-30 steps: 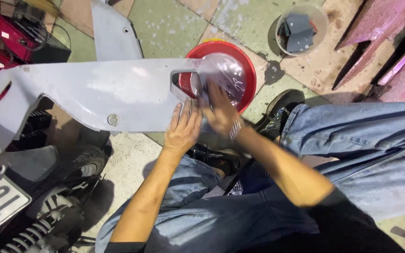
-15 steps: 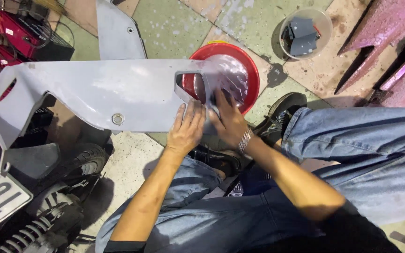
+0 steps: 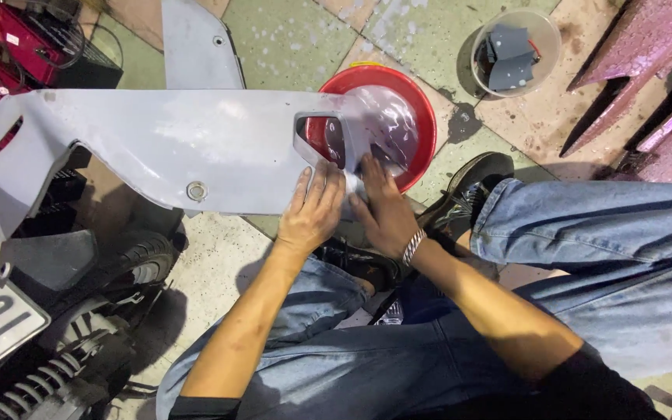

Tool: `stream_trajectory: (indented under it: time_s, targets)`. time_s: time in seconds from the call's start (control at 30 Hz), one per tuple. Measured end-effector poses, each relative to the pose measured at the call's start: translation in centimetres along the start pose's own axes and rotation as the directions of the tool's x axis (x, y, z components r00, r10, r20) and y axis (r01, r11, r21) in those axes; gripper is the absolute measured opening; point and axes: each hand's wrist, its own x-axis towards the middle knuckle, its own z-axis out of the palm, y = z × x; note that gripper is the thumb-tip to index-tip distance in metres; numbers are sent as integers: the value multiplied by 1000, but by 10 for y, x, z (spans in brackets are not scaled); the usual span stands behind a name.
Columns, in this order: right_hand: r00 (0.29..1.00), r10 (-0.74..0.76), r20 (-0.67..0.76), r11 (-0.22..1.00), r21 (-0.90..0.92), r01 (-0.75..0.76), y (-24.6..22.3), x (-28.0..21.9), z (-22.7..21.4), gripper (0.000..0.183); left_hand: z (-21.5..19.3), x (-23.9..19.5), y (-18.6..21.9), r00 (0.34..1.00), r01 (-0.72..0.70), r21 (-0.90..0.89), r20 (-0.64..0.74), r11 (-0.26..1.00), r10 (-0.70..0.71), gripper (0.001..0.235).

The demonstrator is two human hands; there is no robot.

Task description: The person sits and sands a white motorcycle fairing with a wet sanding block, dipping the block into a red bucket of water. They work on the edges and surfaces of the part, then flip it over to sand the other side.

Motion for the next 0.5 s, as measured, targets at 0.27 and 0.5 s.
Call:
stream_trajectory:
  time_s: [0.27, 0.5]
  targets:
    - [999, 28, -31, 994, -105, -31, 26, 67, 14, 67, 4, -6, 3, 999, 20, -24, -24, 1000, -21, 27]
    - [1000, -22, 8, 996, -87, 23, 8, 22, 7, 65, 5, -4, -1, 999, 32, -27, -25, 999, -33, 28]
